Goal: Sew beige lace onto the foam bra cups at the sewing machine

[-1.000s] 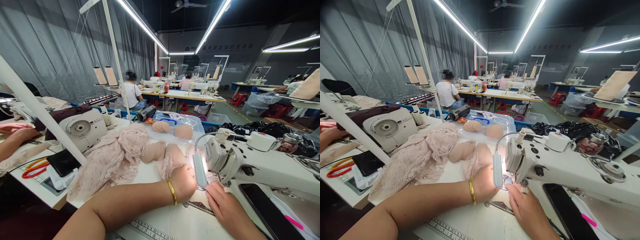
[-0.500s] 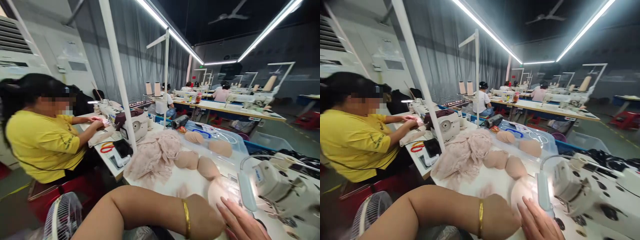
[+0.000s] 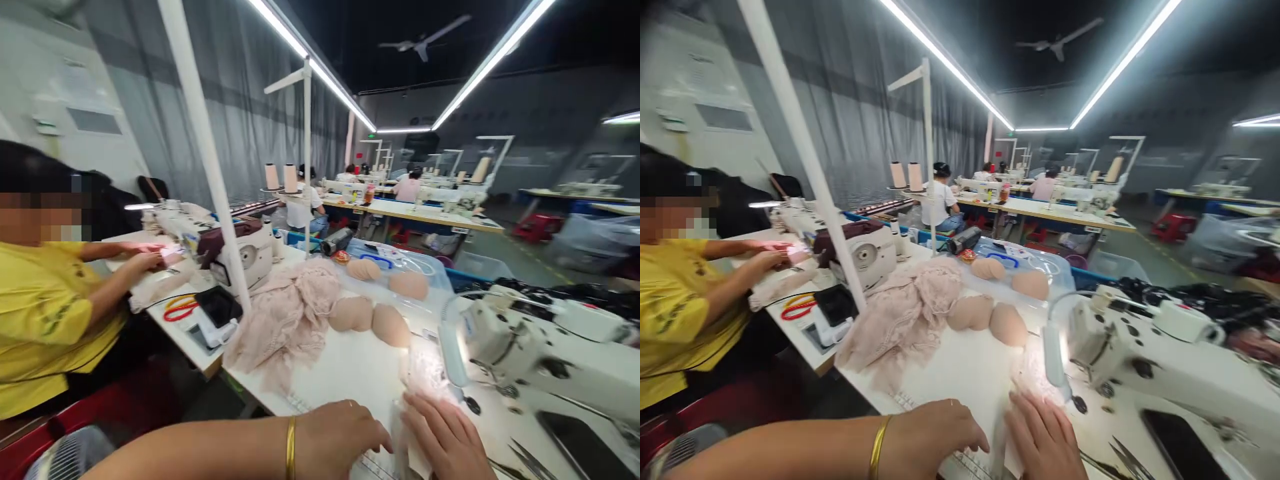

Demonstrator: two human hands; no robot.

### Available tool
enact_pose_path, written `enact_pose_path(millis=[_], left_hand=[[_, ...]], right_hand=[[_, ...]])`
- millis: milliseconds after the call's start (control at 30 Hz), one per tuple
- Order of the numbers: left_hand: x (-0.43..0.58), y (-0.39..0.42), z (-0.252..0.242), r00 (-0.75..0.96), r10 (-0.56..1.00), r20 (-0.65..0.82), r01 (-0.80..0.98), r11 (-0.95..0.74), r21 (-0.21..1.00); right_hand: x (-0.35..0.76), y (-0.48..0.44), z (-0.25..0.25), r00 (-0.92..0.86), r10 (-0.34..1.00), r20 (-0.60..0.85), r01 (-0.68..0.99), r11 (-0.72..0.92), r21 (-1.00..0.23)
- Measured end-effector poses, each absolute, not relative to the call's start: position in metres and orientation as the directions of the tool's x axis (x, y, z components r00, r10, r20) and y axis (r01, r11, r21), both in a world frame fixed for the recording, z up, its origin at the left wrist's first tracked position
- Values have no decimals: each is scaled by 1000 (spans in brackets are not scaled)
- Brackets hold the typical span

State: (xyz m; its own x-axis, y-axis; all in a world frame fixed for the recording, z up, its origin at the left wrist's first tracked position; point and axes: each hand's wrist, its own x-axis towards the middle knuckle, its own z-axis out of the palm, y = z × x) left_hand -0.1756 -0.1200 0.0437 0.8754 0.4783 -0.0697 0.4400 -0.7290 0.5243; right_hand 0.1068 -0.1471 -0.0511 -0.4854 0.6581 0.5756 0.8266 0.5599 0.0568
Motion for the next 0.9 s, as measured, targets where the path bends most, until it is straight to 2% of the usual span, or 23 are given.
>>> enact_pose_path(millis=[33, 100, 233, 300, 367, 433, 500, 600, 733, 833, 900], left_hand=[[-164, -122, 23, 887, 461, 11, 415, -808, 418], [-137, -125, -23, 897, 430, 104, 391, -880, 269], [-92, -132, -92, 777, 576, 252, 559, -817, 145], [-85, -133, -100, 750, 549, 370, 559, -824, 89], [-89, -132, -93, 755, 457, 470, 506, -862, 25], [-98, -129, -78, 785, 386, 484, 436, -900, 11], [-106, -124, -61, 832, 373, 410, 365, -925, 103], [-114, -120, -36, 866, 427, 259, 319, -872, 371], [-118, -122, -5, 778, 607, 165, 375, -658, 653], [-117, -122, 12, 750, 651, 114, 329, -518, 790], [-118, -121, 19, 784, 621, 1, 281, -356, 891]], right_hand=[[116, -145, -48, -458, 679, 573, 850, 524, 58], [133, -141, -46, -370, 739, 563, 886, 463, -24], [140, -126, -38, -367, 830, 420, 786, 518, -338], [125, -118, -29, -352, 880, 319, 724, 472, -503], [106, -113, -21, -356, 891, 282, 705, 455, -544], [93, -112, -16, -392, 874, 288, 701, 486, -522], [92, -115, -18, -395, 868, 301, 709, 496, -501], [112, -123, -26, -299, 888, 349, 800, 433, -416], [145, -133, -30, -220, 887, 406, 901, 344, -265], [152, -141, -17, -230, 888, 399, 899, 350, -262], [148, -148, -4, -285, 883, 373, 879, 396, -265]])
